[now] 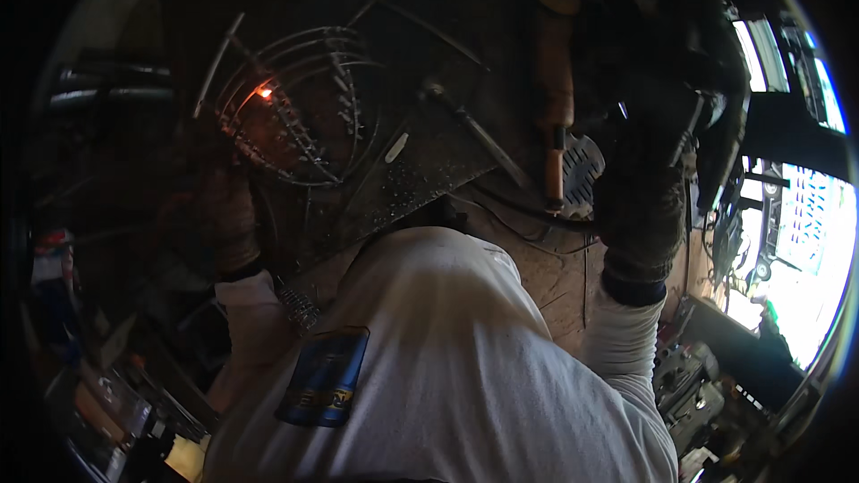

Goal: The person constructs a metal cage by positioning curved wire pieces on a workbench and welding the joints together using a hand-held electrode holder. The person adjusts the metal frame by hand and with a hammer between welding points.

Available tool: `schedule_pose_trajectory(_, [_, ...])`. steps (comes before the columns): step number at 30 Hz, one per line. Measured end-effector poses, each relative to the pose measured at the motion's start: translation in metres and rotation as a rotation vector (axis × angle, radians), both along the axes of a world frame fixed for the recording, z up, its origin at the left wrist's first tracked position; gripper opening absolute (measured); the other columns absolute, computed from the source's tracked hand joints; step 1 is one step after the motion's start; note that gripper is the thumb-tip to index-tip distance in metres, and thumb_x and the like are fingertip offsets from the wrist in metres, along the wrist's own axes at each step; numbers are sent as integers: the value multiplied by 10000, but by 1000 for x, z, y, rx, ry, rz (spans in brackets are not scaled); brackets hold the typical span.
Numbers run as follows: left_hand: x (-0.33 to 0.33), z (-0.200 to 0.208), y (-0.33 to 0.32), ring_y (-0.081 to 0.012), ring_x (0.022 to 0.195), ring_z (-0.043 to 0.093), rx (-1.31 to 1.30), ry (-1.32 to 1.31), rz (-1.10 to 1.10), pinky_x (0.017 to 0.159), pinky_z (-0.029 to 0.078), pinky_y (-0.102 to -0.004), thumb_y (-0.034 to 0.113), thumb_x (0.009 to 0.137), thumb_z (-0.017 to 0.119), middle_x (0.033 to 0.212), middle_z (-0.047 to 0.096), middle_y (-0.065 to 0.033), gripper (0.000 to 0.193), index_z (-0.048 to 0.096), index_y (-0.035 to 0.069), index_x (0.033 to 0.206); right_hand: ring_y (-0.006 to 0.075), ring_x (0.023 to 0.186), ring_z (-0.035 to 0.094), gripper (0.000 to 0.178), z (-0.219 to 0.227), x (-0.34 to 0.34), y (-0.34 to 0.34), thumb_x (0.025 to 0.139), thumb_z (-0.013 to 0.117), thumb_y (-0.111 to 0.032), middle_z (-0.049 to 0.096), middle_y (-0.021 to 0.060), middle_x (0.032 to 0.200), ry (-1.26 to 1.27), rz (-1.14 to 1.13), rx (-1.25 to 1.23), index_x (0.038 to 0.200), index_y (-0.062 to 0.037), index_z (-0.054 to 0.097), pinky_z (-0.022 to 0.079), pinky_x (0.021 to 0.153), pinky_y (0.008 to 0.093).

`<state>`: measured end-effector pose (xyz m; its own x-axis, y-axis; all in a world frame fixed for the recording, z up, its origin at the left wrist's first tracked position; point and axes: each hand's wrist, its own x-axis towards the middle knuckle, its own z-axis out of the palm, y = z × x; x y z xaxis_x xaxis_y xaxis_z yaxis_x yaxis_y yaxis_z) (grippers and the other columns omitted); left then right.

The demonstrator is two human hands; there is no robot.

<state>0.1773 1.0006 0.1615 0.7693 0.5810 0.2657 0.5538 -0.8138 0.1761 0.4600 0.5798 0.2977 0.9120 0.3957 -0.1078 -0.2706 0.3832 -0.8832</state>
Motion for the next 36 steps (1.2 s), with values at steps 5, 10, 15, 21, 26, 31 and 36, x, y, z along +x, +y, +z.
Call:
schedule_pose_trajectory(5, [-17, -14, -1, -177, 1246, 557, 198, 237, 236, 1055, 417, -311, 305, 1040, 489, 1395, 587, -67, 410, 578, 83, 1374, 183, 795, 635, 443, 7, -7, -95, 964, 629, -338, 685, 70, 1074, -197, -16, 195, 1315, -72, 579, 509, 645, 299])
schedule_pose_trajectory(10, [-16, -11, 3, -285, 1273, 552, -63, 68, 82, 1084, 402, -338, 431, 1003, 544, 1377, 599, -154, 515, 592, 65, 1363, 128, 597, 523, 325, -13, -15, -149, 953, 651, -280, 608, 49, 871, -144, -695, 258, 1172, -58, 562, 478, 582, 274])
schedule_pose_trajectory(15, [-58, -69, 76, -302, 1301, 535, 161, 229, 142, 1104, 390, -373, 470, 979, 570, 1404, 580, -154, 573, 577, 58, 1378, 202, 817, 675, 485, -114, -33, -225, 894, 728, -377, 643, 74, 992, 322, -450, 820, 1190, -39, 545, 603, 736, 319])
schedule_pose_trajectory(21, [-54, -48, 92, -312, 1267, 557, -175, -39, 363, 1104, 398, -406, 401, 910, 693, 1348, 619, -166, 565, 622, 2, 1303, 171, 831, 634, 447, -108, -42, -186, 915, 696, -403, 631, 36, 1016, 460, -317, 1050, 1202, -78, 590, 556, 625, 297])
schedule_pose_trajectory(26, [-27, -36, 59, -342, 1277, 550, -135, 7, 473, 1109, 398, -434, 479, 923, 635, 1346, 614, -187, 590, 637, 21, 1295, 180, 822, 623, 442, -61, -47, -178, 942, 667, -370, 620, 55, 1020, 341, -478, 819, 1243, -63, 566, 565, 622, 330])
schedule_pose_trajectory(31, [-35, -30, 60, -337, 1321, 513, -93, 36, 514, 1144, 366, -414, 441, 908, 668, 1379, 586, -199, 589, 623, 11, 1308, 166, 790, 605, 413, -167, 6, -230, 936, 674, -325, 620, 30, 938, 415, -825, 117, 1196, -16, 591, 531, 671, 337])
schedule_pose_trajectory(36, [-21, -32, 70, -318, 1315, 521, -128, 23, 410, 1140, 373, -391, 330, 924, 666, 1387, 584, -188, 537, 593, -13, 1330, 212, 777, 638, 389, -331, 79, -276, 880, 737, -237, 634, 65, 940, 660, -879, -426, 1160, -4, 600, 566, 658, 373])
